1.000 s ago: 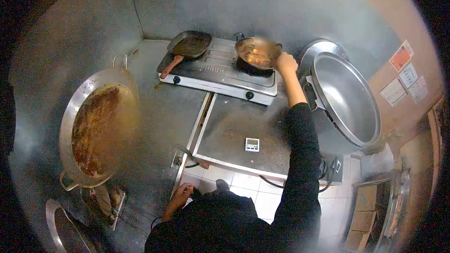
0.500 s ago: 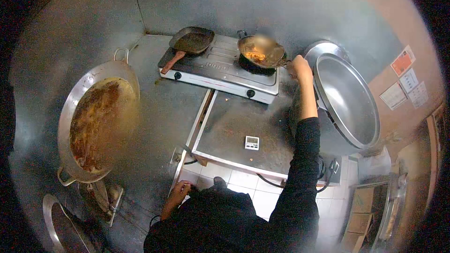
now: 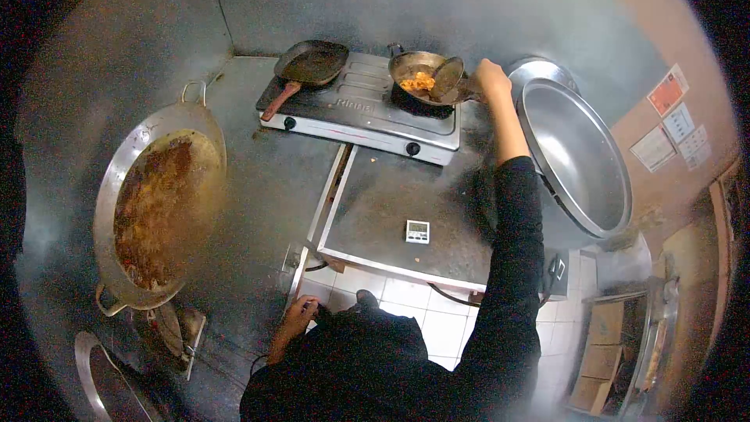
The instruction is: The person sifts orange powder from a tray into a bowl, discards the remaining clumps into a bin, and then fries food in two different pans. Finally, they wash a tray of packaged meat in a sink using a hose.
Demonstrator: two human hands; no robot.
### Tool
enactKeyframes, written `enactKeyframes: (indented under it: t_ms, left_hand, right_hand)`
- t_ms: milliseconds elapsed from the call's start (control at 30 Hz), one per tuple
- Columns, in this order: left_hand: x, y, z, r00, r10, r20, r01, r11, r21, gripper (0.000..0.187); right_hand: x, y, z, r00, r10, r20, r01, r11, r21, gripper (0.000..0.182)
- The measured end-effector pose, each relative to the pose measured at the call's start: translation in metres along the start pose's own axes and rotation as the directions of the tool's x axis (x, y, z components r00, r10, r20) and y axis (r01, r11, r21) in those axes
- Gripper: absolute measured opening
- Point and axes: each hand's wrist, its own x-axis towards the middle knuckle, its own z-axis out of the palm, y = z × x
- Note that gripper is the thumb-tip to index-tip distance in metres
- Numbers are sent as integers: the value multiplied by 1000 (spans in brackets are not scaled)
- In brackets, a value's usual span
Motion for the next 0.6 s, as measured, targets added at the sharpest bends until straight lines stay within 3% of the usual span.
enactKeyframes:
  t_ms: [33, 133, 267, 367, 467, 533, 600]
  left_hand:
    - [1, -2, 0, 1000, 19, -6, -20, 1000, -13, 28]
    - [-3, 6, -3, 999, 33, 0, -33, 999, -25, 28]
    - [-2, 7, -3, 1000, 23, -17, -23, 999, 36, 28]
    - [-3, 13, -4, 1000, 13, -17, -12, 999, 50, 29]
    - [-2, 23, -6, 996, -90, 5, 90, 995, 32, 29]
    - [4, 10, -5, 999, -38, -9, 38, 999, 33, 29]
    - [10, -3, -2, 1000, -3, -17, 3, 1000, 24, 29]
  right_hand:
    - [-2, -5, -9, 998, 15, 56, -15, 1000, 3, 14]
    - [-10, -6, -15, 996, -91, -18, 89, 992, -85, 29]
    - [5, -4, -14, 998, 21, 63, -20, 1000, -16, 31]
    - [4, -5, -19, 998, 19, 61, -16, 999, -50, 30]
    - [-4, -7, -27, 998, 14, 61, -7, 994, -113, 29]
    - [-17, -13, -37, 997, 16, 80, -5, 991, -136, 27]
    - [-12, -8, -32, 999, 31, -24, -33, 994, -103, 27]
